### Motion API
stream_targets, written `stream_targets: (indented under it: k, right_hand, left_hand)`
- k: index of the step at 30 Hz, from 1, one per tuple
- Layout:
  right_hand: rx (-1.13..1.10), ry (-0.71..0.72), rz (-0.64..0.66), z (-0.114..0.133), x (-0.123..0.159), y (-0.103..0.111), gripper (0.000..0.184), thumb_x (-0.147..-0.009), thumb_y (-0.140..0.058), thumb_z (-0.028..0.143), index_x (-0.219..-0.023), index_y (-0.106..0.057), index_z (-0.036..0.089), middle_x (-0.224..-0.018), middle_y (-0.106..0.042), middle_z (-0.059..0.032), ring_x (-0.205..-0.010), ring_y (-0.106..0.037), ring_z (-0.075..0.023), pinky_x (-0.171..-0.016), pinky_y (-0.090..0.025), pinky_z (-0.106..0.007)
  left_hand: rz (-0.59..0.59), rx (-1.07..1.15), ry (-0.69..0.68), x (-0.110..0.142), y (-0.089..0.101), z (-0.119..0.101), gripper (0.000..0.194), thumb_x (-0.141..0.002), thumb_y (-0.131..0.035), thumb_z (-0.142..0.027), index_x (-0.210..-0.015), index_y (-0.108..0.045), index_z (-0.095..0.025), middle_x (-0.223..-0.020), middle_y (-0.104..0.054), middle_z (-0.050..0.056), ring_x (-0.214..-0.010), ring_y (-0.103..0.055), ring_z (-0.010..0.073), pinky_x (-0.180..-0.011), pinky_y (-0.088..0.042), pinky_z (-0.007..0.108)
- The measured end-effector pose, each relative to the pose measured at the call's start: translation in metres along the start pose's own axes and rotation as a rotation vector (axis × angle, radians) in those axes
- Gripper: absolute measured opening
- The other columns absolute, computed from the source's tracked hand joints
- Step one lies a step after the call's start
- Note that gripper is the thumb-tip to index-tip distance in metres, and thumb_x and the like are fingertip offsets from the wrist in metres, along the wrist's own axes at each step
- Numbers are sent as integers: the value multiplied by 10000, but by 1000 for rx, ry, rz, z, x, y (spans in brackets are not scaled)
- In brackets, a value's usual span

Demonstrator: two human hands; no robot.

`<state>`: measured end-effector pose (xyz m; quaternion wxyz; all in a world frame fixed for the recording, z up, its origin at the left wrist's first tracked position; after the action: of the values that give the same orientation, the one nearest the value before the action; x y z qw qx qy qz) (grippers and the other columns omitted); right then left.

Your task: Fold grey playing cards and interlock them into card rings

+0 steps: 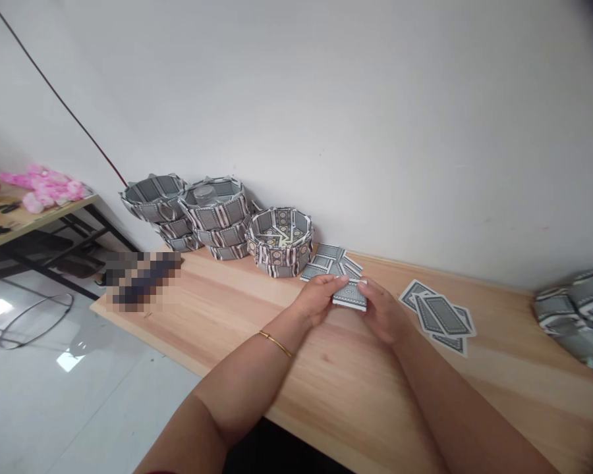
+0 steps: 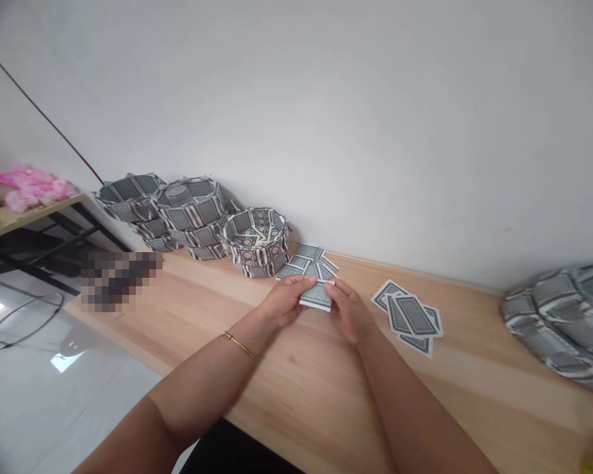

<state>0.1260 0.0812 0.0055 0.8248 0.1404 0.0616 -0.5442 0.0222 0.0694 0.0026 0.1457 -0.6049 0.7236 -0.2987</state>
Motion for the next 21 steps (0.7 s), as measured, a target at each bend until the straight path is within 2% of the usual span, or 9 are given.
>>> stream_targets:
  k: [5, 7, 12, 15, 18, 21]
  right_hand:
    - [-394, -240, 68, -4, 5, -14, 193, -804, -584, 424, -900, -603, 258, -876, -645, -18, -809, -586, -197, -729, -466, -338]
    - [-470, -280, 67, -4, 6, -17, 191, -781, -621, 412, -881, -610, 249, -872, -642, -18, -819, -578, -195, -727, -467, -328]
    - [-454, -234, 38, 1, 4, -14, 182, -821, -575, 431, -837, -621, 256, -803, -639, -40, -794, -578, -219, -685, -477, -346]
    - [-371, -187, -23, 6, 1, -7, 220, -823, -559, 462, -803, -620, 251, -734, -628, -46, -748, -577, -231, -654, -475, -365]
    - [-333, -179, -63, 6, 0, -3, 282, -844, -498, 493, -775, -605, 242, -684, -614, -49, -706, -574, -237, -613, -472, -377]
    - [-275, -187, -131, 1, 0, 3, 307, -849, -475, 505, -737, -576, 239, -626, -593, -39, -667, -563, -232, -582, -464, -370]
  left_hand:
    - [-24, 3, 1, 0, 2, -2, 371, -597, -798, -403, -740, -666, -87, -644, -629, 31, -588, -546, 105, -631, -415, 255]
    - [-33, 3, -1, 0, 4, -1, 372, -595, -800, -398, -742, -666, -85, -635, -626, 29, -588, -549, 107, -633, -417, 257]
    - [-49, 8, -4, 0, 3, -2, 377, -592, -799, -406, -728, -646, -90, -652, -627, 30, -607, -555, 112, -644, -423, 261]
    - [-11, -8, 2, 1, 0, -3, 396, -601, -789, -426, -759, -643, -94, -677, -627, 31, -615, -555, 110, -634, -429, 261]
    - [59, -91, 1, 2, -4, -1, 407, -624, -762, -467, -727, -618, -100, -622, -595, 9, -519, -502, 77, -548, -402, 239]
    - [86, -200, 58, 4, -4, 5, 427, -613, -752, -508, -655, -574, -122, -482, -516, -38, -393, -400, 50, -462, -365, 230]
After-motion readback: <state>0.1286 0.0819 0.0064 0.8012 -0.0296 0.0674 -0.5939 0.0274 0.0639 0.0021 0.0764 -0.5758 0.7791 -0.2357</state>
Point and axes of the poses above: each hand's wrist, its own x-axis away from the middle knuckle, its own y-axis out of the back of the hand, z = x × y, the point moved 7 cm from there along -x, towards the middle knuckle
